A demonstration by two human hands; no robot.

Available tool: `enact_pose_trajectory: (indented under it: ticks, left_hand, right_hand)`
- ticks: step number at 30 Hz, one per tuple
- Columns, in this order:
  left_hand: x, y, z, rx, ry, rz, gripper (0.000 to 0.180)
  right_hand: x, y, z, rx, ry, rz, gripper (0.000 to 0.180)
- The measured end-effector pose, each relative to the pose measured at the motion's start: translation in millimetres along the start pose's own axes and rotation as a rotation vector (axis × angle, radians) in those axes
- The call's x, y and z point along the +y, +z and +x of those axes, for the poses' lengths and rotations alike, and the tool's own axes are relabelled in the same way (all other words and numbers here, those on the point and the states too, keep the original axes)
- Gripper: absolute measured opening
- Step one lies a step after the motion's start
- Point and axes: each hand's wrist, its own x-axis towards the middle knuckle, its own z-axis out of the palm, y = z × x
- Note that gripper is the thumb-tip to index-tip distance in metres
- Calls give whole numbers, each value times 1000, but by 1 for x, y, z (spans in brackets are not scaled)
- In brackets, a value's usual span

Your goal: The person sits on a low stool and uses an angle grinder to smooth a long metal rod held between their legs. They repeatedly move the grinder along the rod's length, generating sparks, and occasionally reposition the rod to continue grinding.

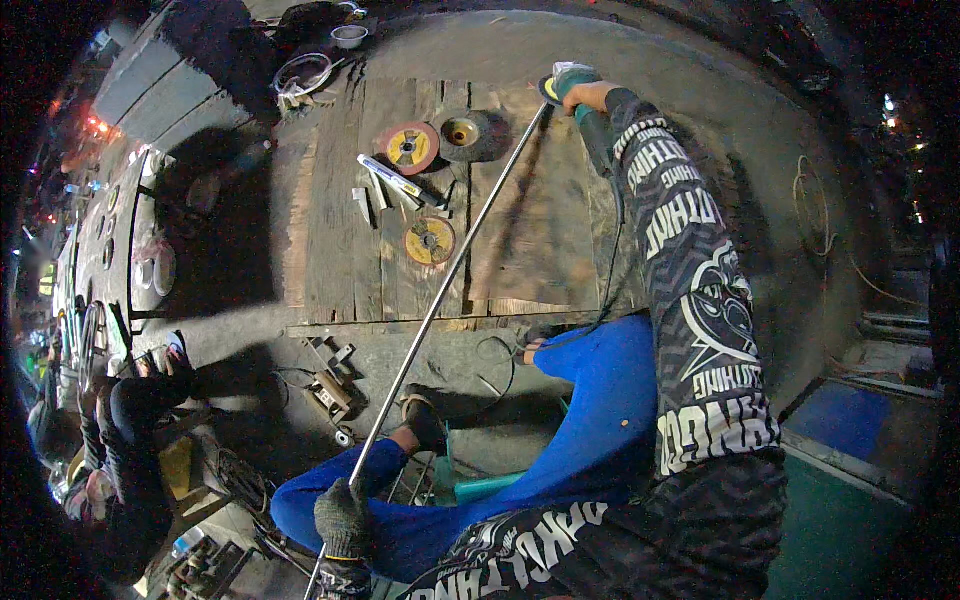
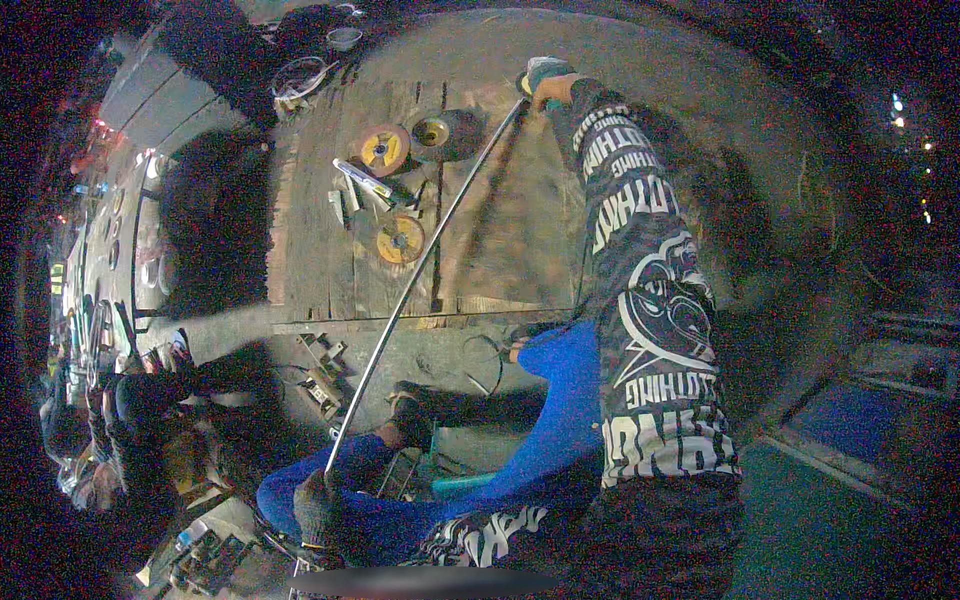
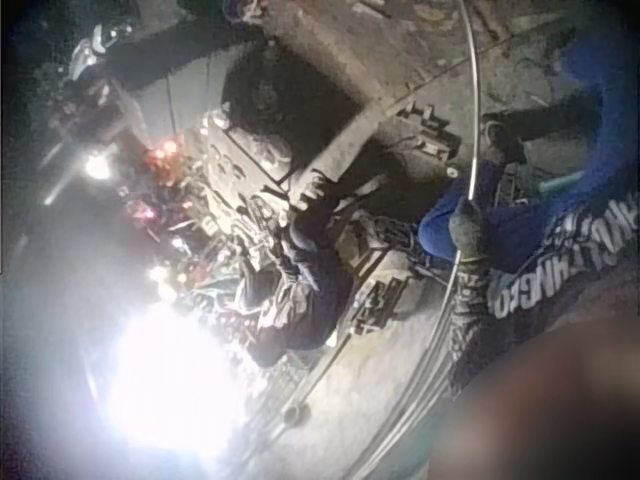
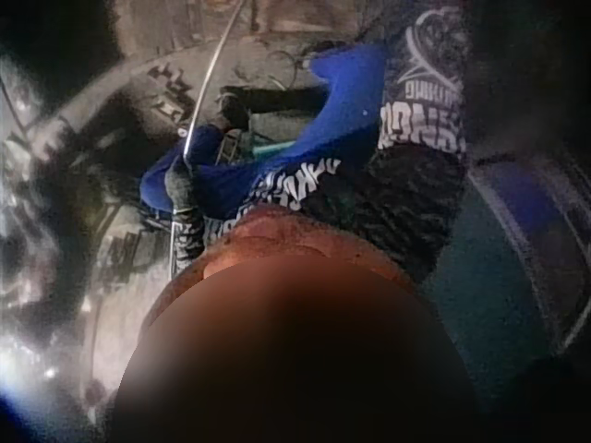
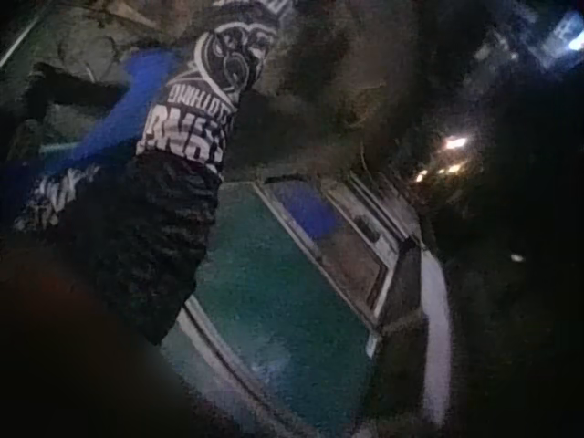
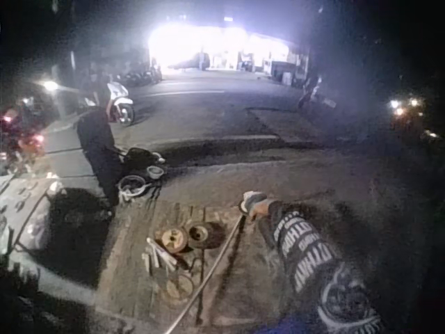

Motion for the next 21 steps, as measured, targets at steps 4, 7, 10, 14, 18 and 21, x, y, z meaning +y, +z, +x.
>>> enact_pose_trajectory:
  ticks: [4, 7, 10, 14, 18, 21]
  left_hand:
    - [2, -5, 0, -18, 17, 6, 38]
    - [1, -7, -1, -99, -61, -33, 37]
    - [1, -9, -5, -30, 40, -99, 39]
    - [10, -17, -5, -10, 74, -127, 41]
    - [21, -25, 8, -77, 52, -270, 47]
    - [23, -21, 12, -76, 79, -205, 45]
  right_hand:
    - [15, 4, 12, 52, -83, 29, 24]
    - [15, 13, 14, 112, 49, 19, 26]
    - [3, 16, 2, 190, 114, 63, 31]
    - [-13, 26, -17, 171, 174, 315, 27]
    - [-14, 43, -1, 70, 124, 69, 26]
    - [-11, 53, 13, 83, 176, -53, 26]
